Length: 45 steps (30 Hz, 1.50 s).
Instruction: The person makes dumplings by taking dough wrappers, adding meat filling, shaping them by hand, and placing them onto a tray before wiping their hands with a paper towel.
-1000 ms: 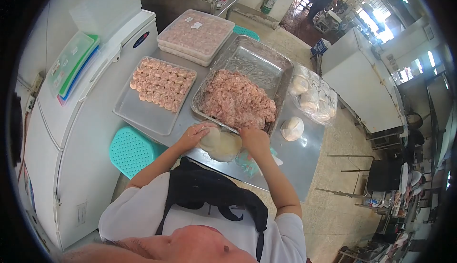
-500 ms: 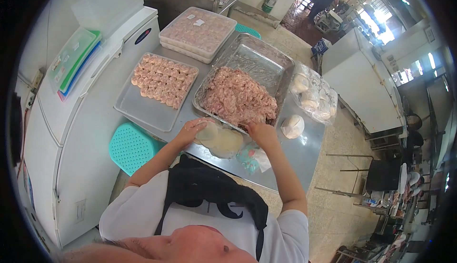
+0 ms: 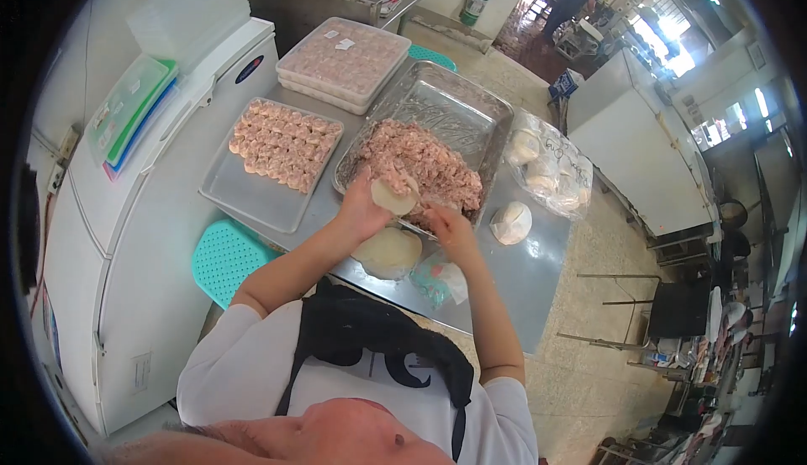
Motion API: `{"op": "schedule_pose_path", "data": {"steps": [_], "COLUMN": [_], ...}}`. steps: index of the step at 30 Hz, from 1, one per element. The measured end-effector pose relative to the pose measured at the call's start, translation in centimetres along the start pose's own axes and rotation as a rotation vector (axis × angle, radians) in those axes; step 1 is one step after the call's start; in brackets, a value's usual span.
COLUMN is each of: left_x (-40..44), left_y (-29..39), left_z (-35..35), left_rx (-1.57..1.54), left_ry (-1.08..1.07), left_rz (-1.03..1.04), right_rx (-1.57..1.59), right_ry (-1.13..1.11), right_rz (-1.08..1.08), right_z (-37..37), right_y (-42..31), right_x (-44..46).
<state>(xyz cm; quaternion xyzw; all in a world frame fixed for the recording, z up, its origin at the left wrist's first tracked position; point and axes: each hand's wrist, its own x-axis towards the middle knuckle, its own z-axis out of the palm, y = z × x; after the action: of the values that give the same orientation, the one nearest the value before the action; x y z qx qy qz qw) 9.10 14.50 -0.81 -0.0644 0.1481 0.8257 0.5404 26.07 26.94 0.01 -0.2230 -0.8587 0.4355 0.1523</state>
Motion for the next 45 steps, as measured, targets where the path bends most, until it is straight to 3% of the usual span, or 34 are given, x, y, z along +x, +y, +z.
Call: {"op": "schedule_pose_path", "data": {"steps": [3,6,9,12,15,18,21,24,26,29,32,36,39,41,44,45], "left_x": [1.1,2.7,2.6,1.9,1.9,1.1,-0.1,-0.3,1.0,3.5,1.0,-0.8,-1.9,-1.5,-1.4,-1.1], "left_y": [0.2,0.6,0.9,1.0,1.9,2.5,3.3,4.3,4.3,6.9,9.0,10.5,11.4,11.6,10.2,9.8], "left_z": [1.0,-1.6,-1.4,-0.2,-0.2,0.7,2.4,1.6,0.5,-5.2,-1.7,-0.3,-0.1,-0.4,0.4,0.4], "left_rx": [-0.02,0.003,-0.014,-0.025,0.012,0.037,0.059,0.088,0.13,-0.051,-0.056,0.563,1.073,1.342,1.774,1.76], "left_ry": [-0.033,-0.022,-0.002,0.048,0.124,0.119,0.098,0.115,0.158,-0.06,-0.016,-0.111,-0.19,-0.313,-0.347,-0.388], "left_rz": [0.021,0.079,0.057,-0.008,0.024,0.022,0.076,0.085,0.056,-0.016,0.073,0.217,0.337,0.442,0.761,0.702], "right_rx": [-0.379,-0.719,-0.65,-0.7,-0.82,-0.759,-0.815,-0.74,-0.744,-0.742,-0.893,-1.027,-0.867,-0.633,-0.264,-0.14], "right_ry": [0.002,-0.039,0.086,-0.052,0.094,0.103,-0.006,0.145,0.072,-0.051,-0.259,-0.368,-0.269,-0.275,-0.223,-0.193], "right_rz": [-0.178,-0.152,-0.178,-0.189,-0.262,-0.421,-0.298,-0.408,-0.393,-0.292,-0.131,0.014,-0.024,0.049,0.149,0.182], "right_z": [-0.4,-4.0,-3.2,-3.1,-4.4,-2.3,-3.8,-2.8,-1.9,-3.8,-6.1,-3.0,-1.2,-1.9,-3.2,-3.8], "right_y": [0.4,-3.1,-4.8,-3.2,-7.3,-5.1,-6.9,-8.5,-6.4,-7.4,-6.1,-3.1,-1.2,-0.5,0.8,0.5], "right_x": [-0.2,-1.0,-0.9,0.2,0.4,1.3,1.9,2.1,2.7,3.4,4.1,3.6,1.3,0.7,0.5,0.5]}}
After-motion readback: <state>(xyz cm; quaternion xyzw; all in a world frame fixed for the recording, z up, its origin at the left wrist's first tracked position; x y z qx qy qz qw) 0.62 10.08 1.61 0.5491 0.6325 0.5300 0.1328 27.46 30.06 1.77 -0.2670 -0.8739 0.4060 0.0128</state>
